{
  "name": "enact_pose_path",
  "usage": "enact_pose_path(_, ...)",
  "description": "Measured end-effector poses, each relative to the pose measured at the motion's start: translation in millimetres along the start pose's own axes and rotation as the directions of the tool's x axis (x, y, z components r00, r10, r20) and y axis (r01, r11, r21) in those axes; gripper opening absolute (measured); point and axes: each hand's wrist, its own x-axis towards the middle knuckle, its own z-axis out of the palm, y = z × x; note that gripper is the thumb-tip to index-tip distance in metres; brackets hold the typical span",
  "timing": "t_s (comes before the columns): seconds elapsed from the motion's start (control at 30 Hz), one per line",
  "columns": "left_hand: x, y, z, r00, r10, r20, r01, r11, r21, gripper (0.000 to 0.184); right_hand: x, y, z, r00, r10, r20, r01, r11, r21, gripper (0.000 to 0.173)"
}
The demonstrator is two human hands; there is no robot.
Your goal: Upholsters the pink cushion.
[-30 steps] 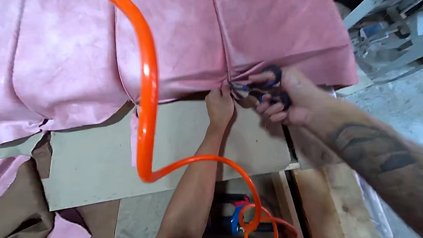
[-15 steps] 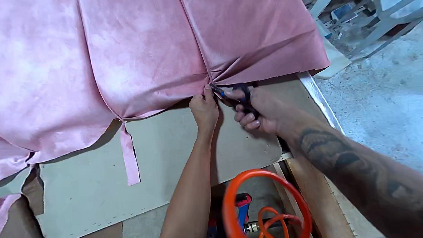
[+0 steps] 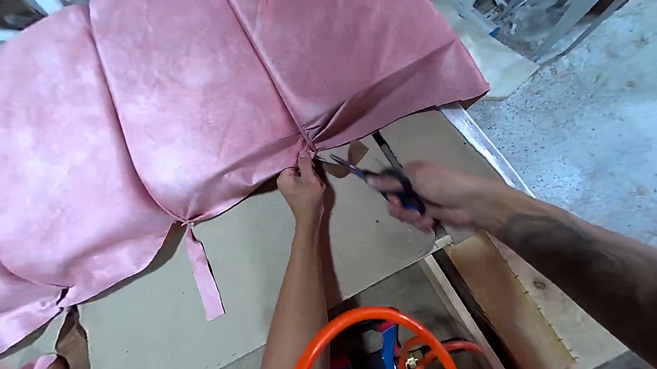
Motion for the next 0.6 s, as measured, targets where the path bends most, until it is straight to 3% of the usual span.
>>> enact_pose_path(0.03, 0.2, 2.7, -0.1, 1.000, -0.017, -0.006, 0.017, 0.999, 0.045, 0.033, -13.3, 9.1, -4.1, 0.998, -0.036, -0.049, 0.022, 0.963, -0.269, 0.046)
enact_pose_path(0.07, 0.1, 5.7, -0.2, 0.999, -0.036, -0.022, 0.037, 0.996, 0.081, 0.033, -28.2, 19.2, -4.6, 0.987, -0.087, -0.138, -0.002, 0.840, -0.543, 0.041)
enact_pose_path(0.13, 0.5, 8.8, -2.5, 0.996, -0.066, -0.061, 0.071, 0.994, 0.087, 0.030, -49.7, 45.1, 1.4, 0.956, -0.173, -0.238, -0.107, 0.547, -0.830, 0.023)
enact_pose_path(0.2, -0.7, 13.2, -6.6, 0.989, -0.117, -0.092, 0.117, 0.993, -0.005, 0.031, -55.7, 68.9, 8.2, 0.930, -0.279, -0.238, -0.108, 0.414, -0.904, 0.031)
enact_pose_path(0.27, 1.7, 19.9, -7.9, 0.980, -0.192, -0.052, 0.182, 0.973, -0.142, 0.033, -54.8, 70.1, 13.4, 0.880, -0.402, -0.252, -0.104, 0.355, -0.929, 0.031)
enact_pose_path(0.37, 10.6, 28.2, -8.5, 0.949, -0.315, 0.031, 0.313, 0.919, -0.239, 0.032, -26.8, 37.9, 14.3, 0.664, -0.673, -0.325, -0.010, 0.427, -0.904, 0.030)
enact_pose_path(0.43, 15.2, 30.9, -8.7, 0.941, -0.337, 0.003, 0.336, 0.938, -0.082, 0.031, 18.3, 13.1, 10.7, 0.627, -0.724, -0.288, 0.105, 0.445, -0.889, 0.027)
enact_pose_path(0.5, 21.0, 29.8, -12.7, 0.959, -0.280, -0.038, 0.282, 0.937, 0.208, 0.042, 74.2, -1.5, 3.0, 0.561, -0.825, -0.066, 0.206, 0.216, -0.954, 0.037)
enact_pose_path(0.57, 27.4, 26.9, -19.6, 0.984, -0.170, -0.048, 0.171, 0.850, 0.498, 0.052, 121.8, -13.1, -7.5, 0.460, -0.871, 0.173, 0.262, -0.053, -0.964, 0.035)
enact_pose_path(0.6, 30.5, 24.6, -21.9, 0.990, -0.132, -0.044, 0.134, 0.813, 0.566, 0.053, 137.1, -18.9, -11.0, 0.432, -0.872, 0.232, 0.275, -0.117, -0.954, 0.035)
